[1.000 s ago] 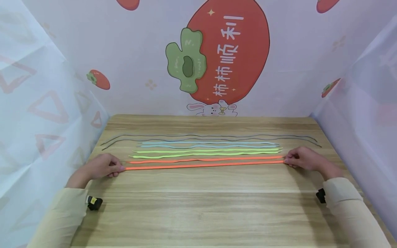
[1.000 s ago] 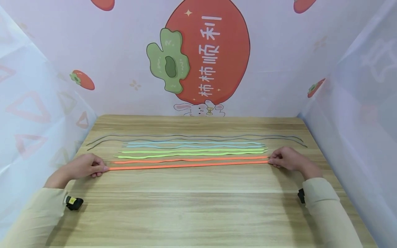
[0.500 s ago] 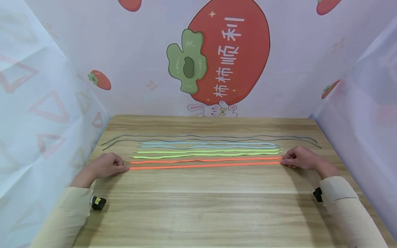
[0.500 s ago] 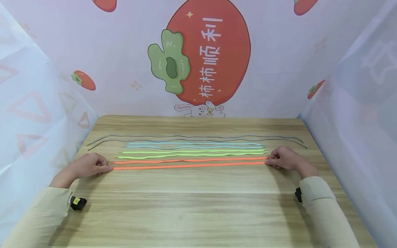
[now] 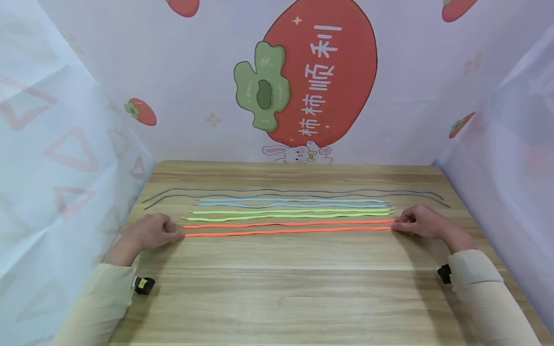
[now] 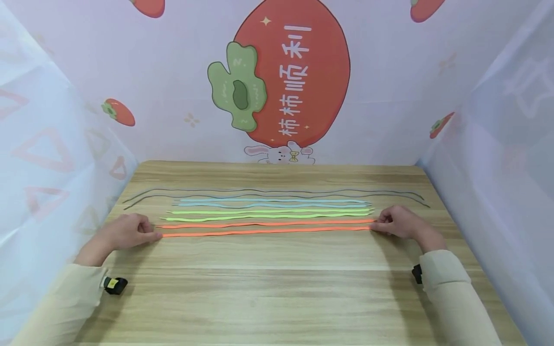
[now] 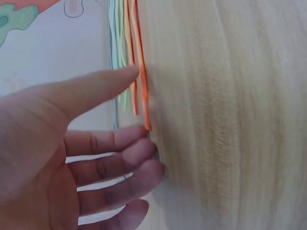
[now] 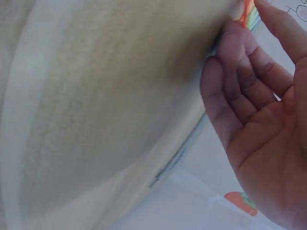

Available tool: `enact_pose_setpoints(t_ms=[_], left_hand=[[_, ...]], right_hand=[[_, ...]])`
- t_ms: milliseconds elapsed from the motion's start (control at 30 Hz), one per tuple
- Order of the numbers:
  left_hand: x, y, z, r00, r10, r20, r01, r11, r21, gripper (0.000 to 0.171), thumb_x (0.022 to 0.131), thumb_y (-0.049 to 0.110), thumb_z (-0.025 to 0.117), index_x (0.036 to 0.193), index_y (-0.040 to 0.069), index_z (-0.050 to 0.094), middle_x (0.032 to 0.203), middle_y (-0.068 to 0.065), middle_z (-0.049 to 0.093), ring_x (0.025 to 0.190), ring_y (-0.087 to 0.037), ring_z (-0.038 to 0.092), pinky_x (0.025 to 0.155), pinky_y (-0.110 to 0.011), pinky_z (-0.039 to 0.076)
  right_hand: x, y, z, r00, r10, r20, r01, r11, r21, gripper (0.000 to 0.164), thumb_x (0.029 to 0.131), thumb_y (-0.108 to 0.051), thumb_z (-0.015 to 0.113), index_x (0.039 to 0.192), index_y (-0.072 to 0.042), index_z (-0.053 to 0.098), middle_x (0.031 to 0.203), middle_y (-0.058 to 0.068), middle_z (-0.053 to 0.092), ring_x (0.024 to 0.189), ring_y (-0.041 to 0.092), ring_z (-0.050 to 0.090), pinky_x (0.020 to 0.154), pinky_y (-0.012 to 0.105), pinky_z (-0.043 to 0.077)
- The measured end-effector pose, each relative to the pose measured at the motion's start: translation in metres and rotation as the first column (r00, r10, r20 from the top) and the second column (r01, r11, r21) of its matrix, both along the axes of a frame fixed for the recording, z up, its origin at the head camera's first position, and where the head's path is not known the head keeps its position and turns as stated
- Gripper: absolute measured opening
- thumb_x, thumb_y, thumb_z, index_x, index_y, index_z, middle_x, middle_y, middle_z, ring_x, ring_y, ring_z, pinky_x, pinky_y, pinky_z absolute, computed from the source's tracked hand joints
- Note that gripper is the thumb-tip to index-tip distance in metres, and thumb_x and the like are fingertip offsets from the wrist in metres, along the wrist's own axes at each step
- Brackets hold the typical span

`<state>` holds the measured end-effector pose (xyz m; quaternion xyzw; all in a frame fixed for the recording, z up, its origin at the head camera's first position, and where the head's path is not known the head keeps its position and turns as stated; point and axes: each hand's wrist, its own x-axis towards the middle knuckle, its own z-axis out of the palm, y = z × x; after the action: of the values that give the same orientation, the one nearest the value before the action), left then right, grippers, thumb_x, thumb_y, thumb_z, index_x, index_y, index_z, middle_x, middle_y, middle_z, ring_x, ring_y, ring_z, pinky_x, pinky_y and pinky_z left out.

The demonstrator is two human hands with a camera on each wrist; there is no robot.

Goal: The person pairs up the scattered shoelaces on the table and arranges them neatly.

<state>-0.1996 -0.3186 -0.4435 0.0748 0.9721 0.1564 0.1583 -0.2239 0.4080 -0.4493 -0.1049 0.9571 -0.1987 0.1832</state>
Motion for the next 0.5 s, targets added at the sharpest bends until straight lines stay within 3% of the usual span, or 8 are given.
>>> enact_pose_setpoints(t_ms=[167,300,400,500], left_hand=[[0.003,0.001,0.003,0.994,0.027,-0.102,-0.033,0.998,-0.057,0.051,0.096,0.05,0.074,0.106,0.001,0.072,0.105,-0.018,0.075,0.087,-0.028,0.068,0.07,-0.044,0.055],[0.005,0.008,0.004,0.988,0.023,-0.154,-0.036,0.996,-0.081,0.059,0.099,0.046,0.07,0.126,-0.006,0.065,0.119,-0.028,0.072,0.102,-0.043,0.07,0.081,-0.058,0.057],[0.007,0.018,0.006,0.98,-0.004,-0.2,-0.013,0.996,-0.086,0.064,0.101,0.043,0.069,0.136,-0.008,0.058,0.128,-0.034,0.067,0.112,-0.052,0.066,0.09,-0.064,0.054],[0.008,0.03,0.008,0.969,-0.032,-0.245,0.016,0.998,-0.066,0.068,0.101,0.042,0.069,0.144,-0.008,0.052,0.139,-0.037,0.058,0.122,-0.059,0.058,0.098,-0.069,0.05]], right_hand=[[0.004,-0.005,0.008,0.999,0.013,-0.053,-0.011,1.0,0.027,0.028,0.099,-0.039,0.075,0.087,-0.014,0.073,0.077,-0.005,0.062,0.071,0.009,0.05,0.063,0.025,0.04],[0.007,-0.014,0.018,0.993,0.029,-0.112,-0.022,0.998,0.065,0.025,0.1,-0.032,0.074,0.099,-0.007,0.075,0.085,-0.001,0.068,0.077,0.013,0.057,0.068,0.031,0.048],[0.01,-0.024,0.025,0.989,0.04,-0.144,-0.026,0.995,0.1,0.035,0.102,-0.03,0.071,0.116,0.002,0.073,0.1,0.011,0.075,0.089,0.026,0.068,0.078,0.044,0.057],[0.012,-0.034,0.029,0.987,0.051,-0.154,-0.031,0.991,0.133,0.048,0.104,-0.03,0.068,0.134,0.006,0.064,0.121,0.025,0.072,0.11,0.042,0.069,0.091,0.058,0.056]])
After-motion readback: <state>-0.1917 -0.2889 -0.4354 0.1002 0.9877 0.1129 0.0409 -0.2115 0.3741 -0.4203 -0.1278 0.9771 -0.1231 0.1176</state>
